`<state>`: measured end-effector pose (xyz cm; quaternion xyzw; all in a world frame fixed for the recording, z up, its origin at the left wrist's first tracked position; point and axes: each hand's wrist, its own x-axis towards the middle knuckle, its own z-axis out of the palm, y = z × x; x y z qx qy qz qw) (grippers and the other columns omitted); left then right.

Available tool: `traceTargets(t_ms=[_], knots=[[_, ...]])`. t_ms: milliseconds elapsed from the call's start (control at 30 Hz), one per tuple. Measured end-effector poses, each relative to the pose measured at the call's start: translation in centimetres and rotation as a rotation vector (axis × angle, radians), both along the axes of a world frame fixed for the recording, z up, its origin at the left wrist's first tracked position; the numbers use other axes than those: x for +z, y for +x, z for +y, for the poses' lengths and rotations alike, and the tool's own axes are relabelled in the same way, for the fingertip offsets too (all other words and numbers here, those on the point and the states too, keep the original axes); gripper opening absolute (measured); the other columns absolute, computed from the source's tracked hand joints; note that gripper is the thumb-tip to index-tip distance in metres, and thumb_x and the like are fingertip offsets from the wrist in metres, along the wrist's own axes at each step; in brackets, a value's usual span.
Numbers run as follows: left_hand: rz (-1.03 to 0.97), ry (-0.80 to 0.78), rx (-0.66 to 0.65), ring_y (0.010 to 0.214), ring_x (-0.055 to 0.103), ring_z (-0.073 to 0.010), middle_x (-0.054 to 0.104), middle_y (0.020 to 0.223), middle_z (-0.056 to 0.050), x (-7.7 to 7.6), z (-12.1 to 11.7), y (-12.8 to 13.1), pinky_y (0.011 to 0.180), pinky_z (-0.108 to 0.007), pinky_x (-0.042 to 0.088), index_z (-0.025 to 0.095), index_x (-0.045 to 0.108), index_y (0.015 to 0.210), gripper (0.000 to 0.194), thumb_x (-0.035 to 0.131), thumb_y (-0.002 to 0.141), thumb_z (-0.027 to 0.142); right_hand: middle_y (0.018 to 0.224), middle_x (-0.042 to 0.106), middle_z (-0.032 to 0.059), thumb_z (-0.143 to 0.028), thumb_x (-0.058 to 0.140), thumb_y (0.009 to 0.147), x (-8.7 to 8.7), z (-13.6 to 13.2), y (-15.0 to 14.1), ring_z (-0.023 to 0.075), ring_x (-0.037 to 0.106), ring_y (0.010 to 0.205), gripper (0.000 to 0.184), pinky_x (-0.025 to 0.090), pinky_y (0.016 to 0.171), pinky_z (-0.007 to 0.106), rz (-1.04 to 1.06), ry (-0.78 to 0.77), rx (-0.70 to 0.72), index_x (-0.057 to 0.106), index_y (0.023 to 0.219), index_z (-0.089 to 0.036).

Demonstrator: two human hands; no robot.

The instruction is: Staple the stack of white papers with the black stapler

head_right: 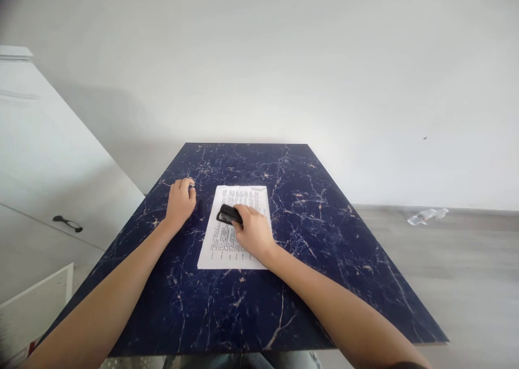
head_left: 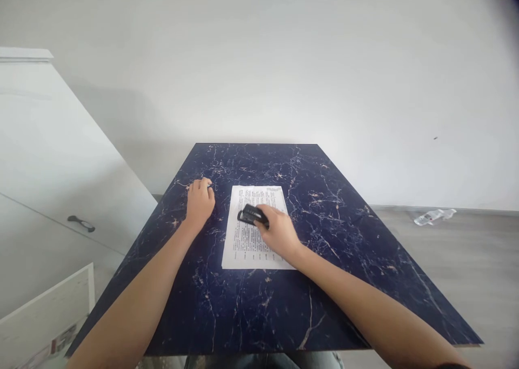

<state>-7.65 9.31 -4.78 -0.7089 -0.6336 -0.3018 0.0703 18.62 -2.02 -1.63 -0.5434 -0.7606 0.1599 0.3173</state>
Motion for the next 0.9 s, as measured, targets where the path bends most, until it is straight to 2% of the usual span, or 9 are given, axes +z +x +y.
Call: traceTargets(t_ms=[100, 200, 300, 367, 400, 467, 567, 700, 900], knots=[[0.069, 0.006, -0.119, 0.116, 0.054, -0.0313, 0.060, 0.122, -0.014, 0.8, -2.0, 3.4, 0.105, -0.045, 0.044, 0.018, 0.058, 0.120, 0.024, 0.044, 0.101, 0.025, 0.115, 0.072, 0.0120, -0.019, 0.062, 0.091, 3.4, 0.4, 4.0, 0.0262, 0.070, 0.096, 0.039, 0.058, 0.081, 0.042, 0.116, 0.099, -0.156, 0.059, 0.130, -0.022], [0.137, -0.045, -0.328, 0.115, 0.056, -0.0306, 0.061, 0.121, -0.014, 1.3, -4.4, 6.4, 0.103, -0.047, 0.047, 0.018, 0.062, 0.117, 0.025, 0.043, 0.103, 0.026, 0.105, 0.074, 0.0123, -0.025, 0.066, 0.089, 5.5, 1.4, 9.7, 0.0266, 0.071, 0.087, 0.038, 0.059, 0.075, 0.044, 0.103, 0.128, -0.290, 0.064, 0.127, -0.021], [0.109, -0.130, -0.603, 0.112, 0.059, -0.0278, 0.063, 0.119, -0.012, 1.1, -7.6, 9.3, 0.102, -0.048, 0.050, 0.019, 0.065, 0.115, 0.028, 0.041, 0.104, 0.028, 0.097, 0.075, 0.0091, -0.032, 0.071, 0.084, 4.9, 2.0, 14.7, 0.0274, 0.072, 0.086, 0.032, 0.059, 0.077, 0.044, 0.006, 0.098, -0.308, 0.071, 0.114, -0.021], [0.056, -0.190, -0.737, 0.118, 0.059, -0.0295, 0.064, 0.122, -0.012, 0.7, -9.6, 11.0, 0.104, -0.051, 0.050, 0.022, 0.065, 0.119, 0.030, 0.047, 0.103, 0.039, 0.096, 0.077, 0.0077, -0.032, 0.072, 0.082, 3.6, 1.9, 16.8, 0.0281, 0.073, 0.089, 0.028, 0.058, 0.080, 0.043, -0.036, 0.052, -0.269, 0.072, 0.108, -0.021], [0.039, -0.224, -0.786, 0.126, 0.056, -0.0321, 0.062, 0.132, -0.013, 0.4, -10.5, 11.7, 0.108, -0.054, 0.049, 0.023, 0.063, 0.125, 0.037, 0.053, 0.099, 0.048, 0.096, 0.077, 0.0072, -0.032, 0.073, 0.081, 3.0, 1.9, 17.4, 0.0285, 0.073, 0.090, 0.027, 0.058, 0.081, 0.043, -0.057, 0.033, -0.242, 0.073, 0.106, -0.022], [0.051, -0.278, -0.850, 0.141, 0.046, -0.0377, 0.052, 0.149, -0.014, -0.2, -11.8, 12.5, 0.117, -0.061, 0.041, 0.025, 0.058, 0.136, 0.058, 0.059, 0.092, 0.063, 0.098, 0.078, 0.0068, -0.029, 0.073, 0.080, 2.0, 1.7, 17.9, 0.0291, 0.073, 0.093, 0.027, 0.057, 0.082, 0.042, -0.100, 0.007, -0.180, 0.074, 0.107, -0.023], [0.118, -0.352, -0.860, 0.154, 0.028, -0.0407, 0.038, 0.163, -0.017, -0.9, -12.3, 12.9, 0.126, -0.065, 0.024, 0.022, 0.046, 0.149, 0.078, 0.055, 0.090, 0.073, 0.100, 0.078, 0.0057, -0.021, 0.070, 0.080, 1.4, 1.5, 17.7, 0.0282, 0.074, 0.093, 0.028, 0.057, 0.083, 0.040, -0.156, -0.029, -0.093, 0.075, 0.108, -0.024], [0.139, -0.383, -0.848, 0.159, 0.016, -0.0364, 0.028, 0.169, -0.015, -1.5, -12.1, 12.8, 0.130, -0.061, 0.016, 0.022, 0.037, 0.155, 0.078, 0.049, 0.095, 0.070, 0.103, 0.078, 0.0037, -0.013, 0.067, 0.079, 1.4, 1.4, 16.6, 0.0259, 0.074, 0.095, 0.033, 0.057, 0.086, 0.038, -0.176, -0.077, -0.024, 0.076, 0.109, -0.026], [0.107, -0.376, -0.864, 0.159, 0.019, -0.0331, 0.027, 0.170, -0.013, -1.7, -12.2, 12.7, 0.131, -0.057, 0.015, 0.026, 0.031, 0.159, 0.077, 0.048, 0.097, 0.067, 0.107, 0.078, 0.0042, -0.006, 0.063, 0.077, 0.6, 1.3, 15.1, 0.0259, 0.072, 0.100, 0.038, 0.055, 0.090, 0.038, -0.182, -0.113, 0.016, 0.076, 0.108, -0.025]])
